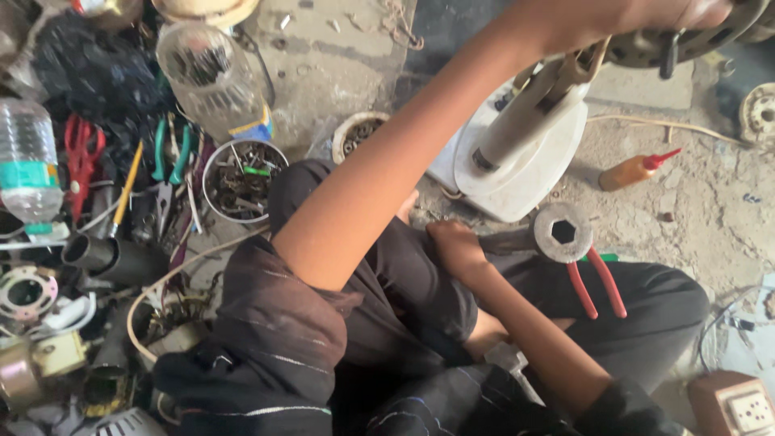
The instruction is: The person sits on the floor and repairs a small electric motor, likely from a fan. They use a screwdriver to tighten screws on the motor casing and a pair of pliers to adjust wires and components. The person repeatedly inspects the motor and makes adjustments throughout the clip.
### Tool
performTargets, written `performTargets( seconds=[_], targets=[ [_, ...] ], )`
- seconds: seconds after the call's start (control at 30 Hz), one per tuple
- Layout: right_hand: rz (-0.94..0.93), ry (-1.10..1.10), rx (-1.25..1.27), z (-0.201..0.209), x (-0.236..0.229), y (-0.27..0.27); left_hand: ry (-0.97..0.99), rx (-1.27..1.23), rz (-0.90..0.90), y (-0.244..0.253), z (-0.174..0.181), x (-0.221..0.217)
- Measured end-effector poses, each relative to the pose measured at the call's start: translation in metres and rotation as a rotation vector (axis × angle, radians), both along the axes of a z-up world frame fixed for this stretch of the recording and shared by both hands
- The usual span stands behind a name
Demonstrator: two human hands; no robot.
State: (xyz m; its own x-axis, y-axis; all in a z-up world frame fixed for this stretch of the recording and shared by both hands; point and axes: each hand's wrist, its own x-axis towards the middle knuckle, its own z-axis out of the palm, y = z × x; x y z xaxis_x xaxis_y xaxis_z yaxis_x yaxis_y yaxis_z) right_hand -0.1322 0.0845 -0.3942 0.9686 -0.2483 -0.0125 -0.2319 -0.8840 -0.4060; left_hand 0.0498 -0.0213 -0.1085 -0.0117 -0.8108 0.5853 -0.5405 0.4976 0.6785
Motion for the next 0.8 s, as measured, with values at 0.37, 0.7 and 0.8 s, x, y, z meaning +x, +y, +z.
performTargets(
  seconds=[0.37,0.7,0.8],
  targets=[
    [-0.09,0.069,-0.036,-0.002,-0.006,0.002,0.182,-0.147,-0.036,0.017,0.022,-0.008],
    [-0.114,0.039,-0.112,-0.013,-0.005,0.002,0.271,-0.148,-0.086,0.016,0.02,-0.006],
    [-0.137,0.009,-0.137,-0.006,-0.005,0.006,0.309,-0.167,-0.104,0.016,0.02,-0.007]
  ],
)
